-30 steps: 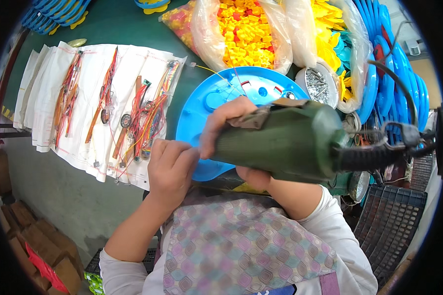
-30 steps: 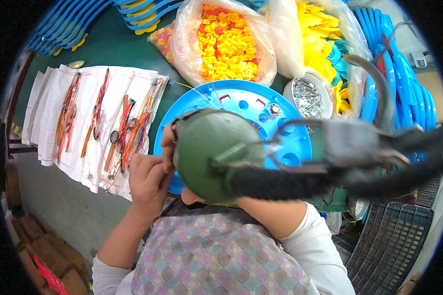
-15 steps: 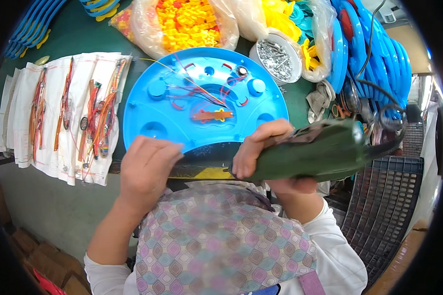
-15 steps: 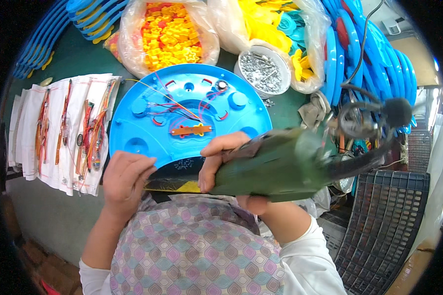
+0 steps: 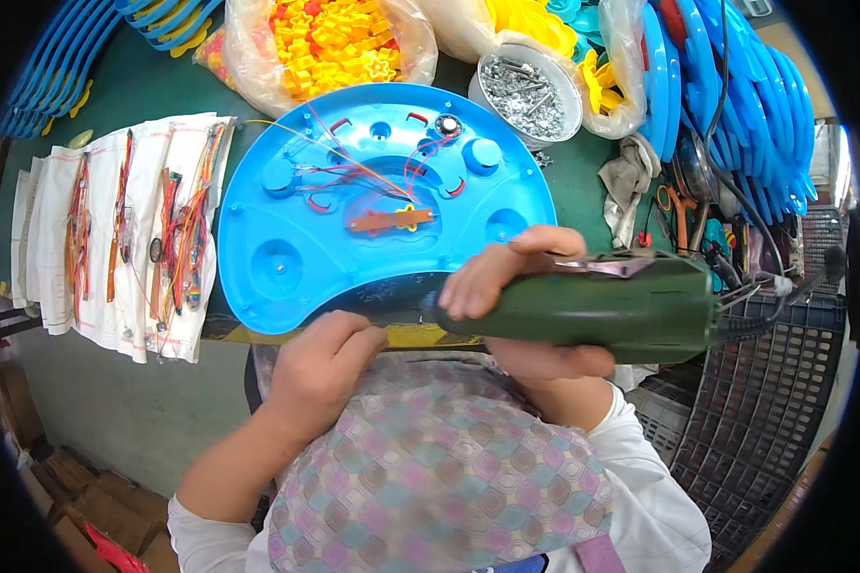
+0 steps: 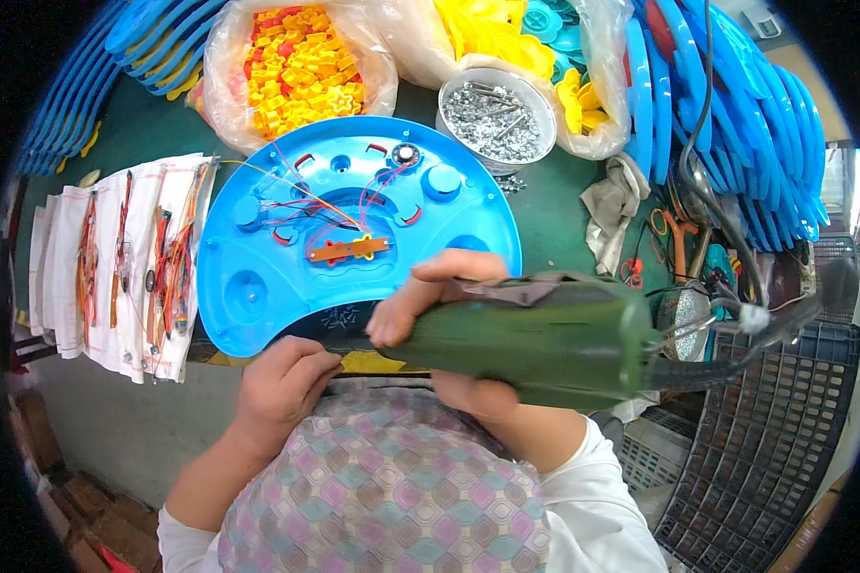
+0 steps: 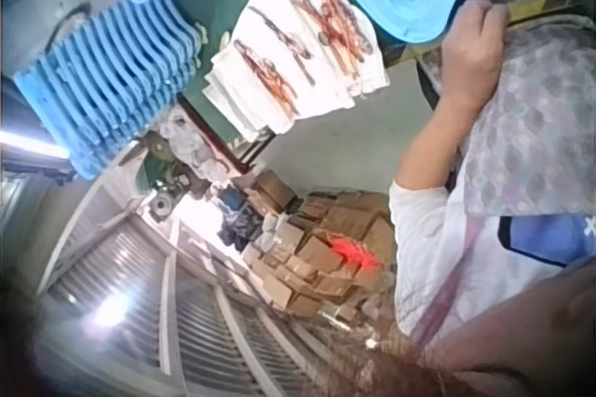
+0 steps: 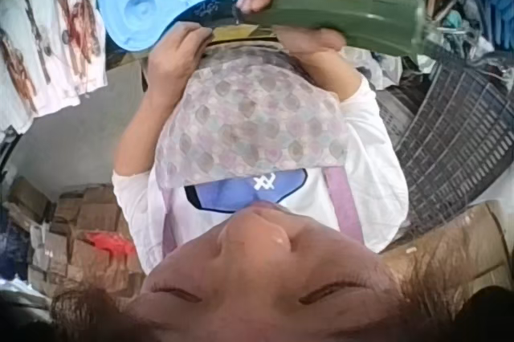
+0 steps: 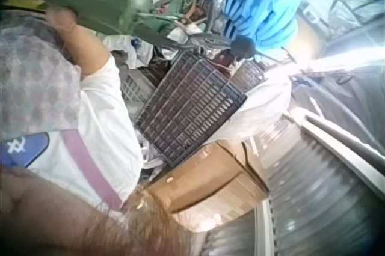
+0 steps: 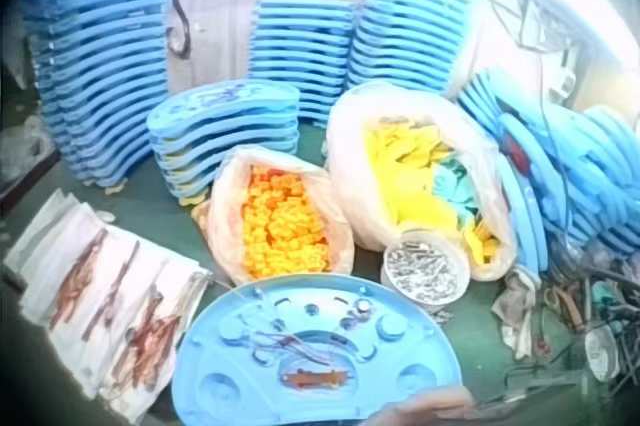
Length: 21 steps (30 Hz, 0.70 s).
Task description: The person assembles small plastic toys by placing star-shaped pieces into a blue plastic tray and using a green electric screwdriver to fasten screws. The person repeatedly picks up components, aligns them in the tray, and drives screws to secure the parts.
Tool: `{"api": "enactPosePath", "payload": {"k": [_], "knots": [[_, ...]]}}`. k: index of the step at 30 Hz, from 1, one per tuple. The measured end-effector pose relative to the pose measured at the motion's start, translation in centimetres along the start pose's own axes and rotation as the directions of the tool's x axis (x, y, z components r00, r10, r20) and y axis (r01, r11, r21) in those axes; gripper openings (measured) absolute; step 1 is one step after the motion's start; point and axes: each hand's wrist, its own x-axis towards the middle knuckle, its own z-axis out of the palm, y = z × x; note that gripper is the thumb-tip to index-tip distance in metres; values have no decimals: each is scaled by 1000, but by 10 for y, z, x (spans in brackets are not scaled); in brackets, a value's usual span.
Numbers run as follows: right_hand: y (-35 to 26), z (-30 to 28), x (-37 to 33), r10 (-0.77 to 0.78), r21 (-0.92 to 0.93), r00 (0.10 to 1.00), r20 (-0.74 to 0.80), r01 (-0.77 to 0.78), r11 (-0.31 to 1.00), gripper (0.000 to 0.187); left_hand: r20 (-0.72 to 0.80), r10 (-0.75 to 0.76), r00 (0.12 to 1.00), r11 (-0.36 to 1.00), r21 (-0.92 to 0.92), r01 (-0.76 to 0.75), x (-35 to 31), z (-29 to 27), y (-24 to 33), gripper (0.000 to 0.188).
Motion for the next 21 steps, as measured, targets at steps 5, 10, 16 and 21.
{"api": "enactPosePath", "payload": {"k": [5, 10, 16, 21], "knots": [[11, 8, 0, 126, -170, 992, -20, -128, 977, 112, -14, -96, 995, 995, -29, 95, 1, 13, -2, 19], [-6, 13, 2, 183, -148, 979, -88, -195, 970, 113, -24, -127, 992, 992, -6, 127, 4, 26, -4, 22], [-8, -8, 8, -35, 115, 995, 92, 24, 993, 112, -31, -127, 991, 992, -21, 126, 17, 33, 3, 26], [-11, -10, 10, -87, 122, 991, 104, 74, 990, 111, -58, -98, 993, 995, -8, 98, 18, 38, 2, 24]]}}
